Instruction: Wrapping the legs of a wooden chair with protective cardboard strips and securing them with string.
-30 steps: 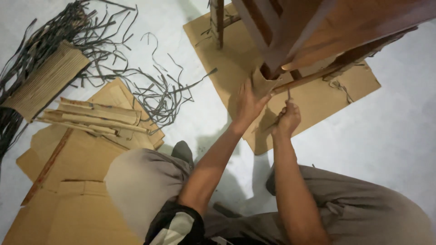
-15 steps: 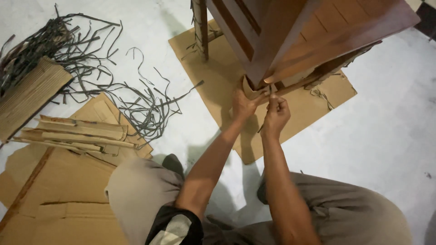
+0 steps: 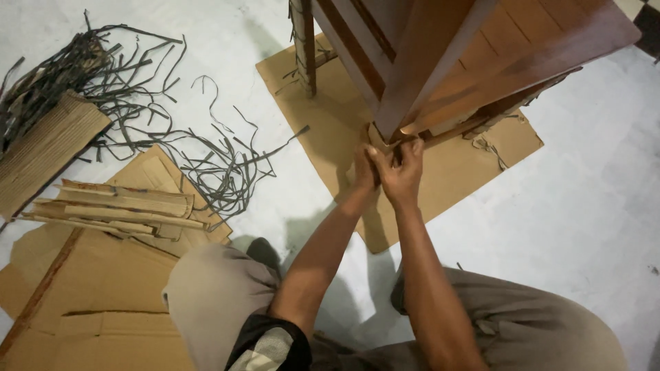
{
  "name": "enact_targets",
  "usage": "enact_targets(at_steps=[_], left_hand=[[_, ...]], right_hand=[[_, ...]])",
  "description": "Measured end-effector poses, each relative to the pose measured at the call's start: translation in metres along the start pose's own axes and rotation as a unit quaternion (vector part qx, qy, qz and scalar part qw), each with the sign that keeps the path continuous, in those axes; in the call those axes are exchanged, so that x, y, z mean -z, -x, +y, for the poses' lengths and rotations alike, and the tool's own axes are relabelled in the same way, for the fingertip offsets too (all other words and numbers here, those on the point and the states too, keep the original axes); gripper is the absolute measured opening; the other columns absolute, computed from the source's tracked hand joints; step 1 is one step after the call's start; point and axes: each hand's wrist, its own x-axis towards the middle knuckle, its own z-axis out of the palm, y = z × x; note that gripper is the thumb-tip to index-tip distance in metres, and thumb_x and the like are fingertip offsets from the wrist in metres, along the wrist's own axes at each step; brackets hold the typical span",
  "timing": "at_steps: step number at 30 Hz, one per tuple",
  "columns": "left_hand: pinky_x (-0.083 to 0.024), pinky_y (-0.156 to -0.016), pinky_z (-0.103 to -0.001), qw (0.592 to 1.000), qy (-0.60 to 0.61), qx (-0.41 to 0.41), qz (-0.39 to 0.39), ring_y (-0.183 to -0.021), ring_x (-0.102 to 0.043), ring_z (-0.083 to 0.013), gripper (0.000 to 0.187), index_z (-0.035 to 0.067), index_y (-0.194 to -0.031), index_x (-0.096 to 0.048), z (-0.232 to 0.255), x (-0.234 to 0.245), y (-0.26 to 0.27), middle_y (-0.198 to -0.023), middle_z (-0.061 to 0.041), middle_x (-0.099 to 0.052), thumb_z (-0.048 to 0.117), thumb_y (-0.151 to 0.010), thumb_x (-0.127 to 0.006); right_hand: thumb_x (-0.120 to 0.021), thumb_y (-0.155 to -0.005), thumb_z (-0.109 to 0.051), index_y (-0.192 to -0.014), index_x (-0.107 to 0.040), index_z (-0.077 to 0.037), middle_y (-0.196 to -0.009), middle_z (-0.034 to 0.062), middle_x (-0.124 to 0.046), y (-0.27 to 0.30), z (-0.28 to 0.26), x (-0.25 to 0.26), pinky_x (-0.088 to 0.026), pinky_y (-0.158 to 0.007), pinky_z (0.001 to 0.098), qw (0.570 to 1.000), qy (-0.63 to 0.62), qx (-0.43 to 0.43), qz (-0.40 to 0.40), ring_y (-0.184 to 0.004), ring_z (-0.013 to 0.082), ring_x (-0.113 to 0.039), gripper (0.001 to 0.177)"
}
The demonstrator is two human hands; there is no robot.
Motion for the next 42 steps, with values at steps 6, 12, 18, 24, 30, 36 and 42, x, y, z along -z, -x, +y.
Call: enact_targets(at_steps=[6,12,18,24,30,36,42], left_hand=[[-0.044,-0.076,-0.059,0.984,0.085,-0.153,0.0,-0.078,-0.066,-0.0459,0.037,-0.01,-0.086,-0.066,0.267,0.097,0.103,-0.079,-0.036,-0.067,0.019,-0.099,-0.045],[-0.05,-0.062,-0.038,0.931,-0.004,-0.317,-0.179,-0.065,-0.062,-0.0203,0.007,0.016,-0.077,-0.068,0.124,0.094,0.037,-0.067,0.002,-0.065,0.019,-0.072,-0.064],[-0.04,-0.119,-0.041,0.799,0.531,-0.094,-0.267,-0.137,-0.054,-0.028,0.065,-0.006,-0.151,-0.043,0.241,0.123,0.079,-0.149,-0.022,-0.054,0.0,-0.089,-0.059],[-0.056,-0.078,-0.034,0.961,0.255,0.087,0.053,-0.088,-0.072,-0.0205,0.042,0.011,-0.108,-0.08,0.209,0.101,0.064,-0.096,-0.011,-0.078,0.046,-0.085,-0.084],[-0.058,-0.071,-0.029,0.94,0.318,-0.021,0.122,-0.076,-0.069,-0.0154,0.014,0.003,-0.095,-0.074,0.247,0.099,0.095,-0.083,-0.011,-0.075,0.015,-0.092,-0.079],[-0.056,-0.087,-0.03,0.939,0.324,-0.06,0.102,-0.091,-0.067,-0.0133,0.012,0.003,-0.108,-0.067,0.238,0.094,0.114,-0.095,-0.007,-0.072,0.012,-0.101,-0.07],[-0.054,-0.084,-0.028,0.929,0.341,-0.084,0.118,-0.087,-0.065,-0.0127,0.007,0.008,-0.101,-0.061,0.238,0.091,0.112,-0.089,-0.005,-0.068,0.007,-0.098,-0.067]], right_hand=[[-0.092,-0.081,-0.014,-0.105,-0.075,-0.002,-0.093,0.0118,-0.071,-0.01,-0.008,-0.002,-0.058,-0.08,0.0431,0.994,-0.028,-0.096,-0.032,-0.088,0.0258,-0.07,0.032],[-0.078,-0.085,-0.004,-0.096,-0.074,-0.004,-0.06,0.0055,-0.061,-0.017,-0.011,0.003,-0.054,-0.057,0.0337,0.986,-0.069,-0.126,-0.083,-0.052,0.014,-0.061,0.011],[-0.081,-0.087,-0.008,-0.101,-0.076,0.005,-0.081,0.0152,-0.072,-0.018,-0.006,0.003,-0.057,-0.073,0.0445,0.99,-0.061,-0.092,-0.082,-0.076,0.0217,-0.068,0.02],[-0.077,-0.088,-0.006,-0.08,-0.071,0.002,-0.06,0.0064,-0.06,-0.021,-0.028,0.005,-0.049,-0.058,0.0352,0.989,-0.091,-0.09,-0.08,-0.059,0.0132,-0.053,0.013],[-0.075,-0.088,-0.005,-0.099,-0.075,0.005,-0.077,0.0126,-0.07,-0.009,0.003,0.002,-0.054,-0.073,0.0401,0.989,-0.075,-0.113,-0.064,-0.072,0.0176,-0.062,0.015],[-0.077,-0.085,-0.009,-0.091,-0.075,0.004,-0.074,0.0124,-0.066,-0.003,0.012,-0.004,-0.048,-0.071,0.043,0.986,-0.064,-0.15,-0.028,-0.072,0.0211,-0.057,0.015],[-0.081,-0.093,-0.016,-0.122,-0.068,0.004,-0.108,0.0224,-0.073,0.006,0.03,-0.013,-0.052,-0.096,0.0504,0.982,-0.118,-0.147,-0.027,-0.105,0.0286,-0.069,0.038]])
